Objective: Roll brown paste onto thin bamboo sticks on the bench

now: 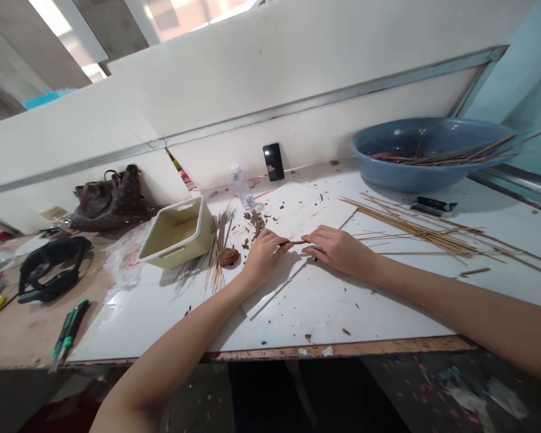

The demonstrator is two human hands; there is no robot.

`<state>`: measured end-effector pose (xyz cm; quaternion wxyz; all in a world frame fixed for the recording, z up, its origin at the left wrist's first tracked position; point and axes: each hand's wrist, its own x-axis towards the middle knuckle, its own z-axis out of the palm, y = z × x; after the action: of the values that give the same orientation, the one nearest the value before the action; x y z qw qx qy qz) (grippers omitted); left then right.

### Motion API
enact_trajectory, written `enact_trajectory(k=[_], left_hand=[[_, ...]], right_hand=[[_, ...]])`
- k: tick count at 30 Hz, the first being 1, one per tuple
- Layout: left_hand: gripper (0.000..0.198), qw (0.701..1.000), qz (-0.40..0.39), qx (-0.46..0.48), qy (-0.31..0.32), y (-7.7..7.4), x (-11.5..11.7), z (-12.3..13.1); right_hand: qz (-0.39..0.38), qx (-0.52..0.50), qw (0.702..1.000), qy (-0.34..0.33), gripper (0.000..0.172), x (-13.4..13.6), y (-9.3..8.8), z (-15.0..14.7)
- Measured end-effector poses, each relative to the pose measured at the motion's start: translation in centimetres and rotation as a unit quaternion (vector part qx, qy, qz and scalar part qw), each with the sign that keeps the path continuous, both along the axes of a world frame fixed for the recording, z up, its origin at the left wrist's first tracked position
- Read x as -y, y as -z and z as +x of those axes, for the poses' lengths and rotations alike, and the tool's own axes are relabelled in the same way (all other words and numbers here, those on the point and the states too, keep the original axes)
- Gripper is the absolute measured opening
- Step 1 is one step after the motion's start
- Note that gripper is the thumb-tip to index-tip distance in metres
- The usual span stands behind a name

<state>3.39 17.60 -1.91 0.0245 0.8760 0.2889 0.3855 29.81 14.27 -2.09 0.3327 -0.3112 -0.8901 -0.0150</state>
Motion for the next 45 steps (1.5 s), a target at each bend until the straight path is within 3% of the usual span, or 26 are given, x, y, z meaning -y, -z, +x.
enact_trajectory(k=[7,20,30,45], left_hand=[[0.011,0.997,0.053,-0.015,0.045,-0.1,0.5,0.4],[0.014,0.995,0.087,-0.013,0.049,-0.5,1.0,0.7],[0.021,0.997,0.043,-0.056,0.043,-0.7,1.5,0.9],[0.018,0.996,0.054,-0.059,0.046,-0.9,1.6,0.8]], right_hand=[[-0.022,0.002,1.000,-0.018,0.025,0.5,-0.1,-0.2],[-0.020,-0.017,0.999,-0.020,0.025,0.4,0.1,-0.5],[-0.035,-0.024,0.999,-0.028,0.026,0.5,0.3,-0.4],[0.009,0.005,0.999,-0.044,0.032,0.8,-0.3,-0.3]])
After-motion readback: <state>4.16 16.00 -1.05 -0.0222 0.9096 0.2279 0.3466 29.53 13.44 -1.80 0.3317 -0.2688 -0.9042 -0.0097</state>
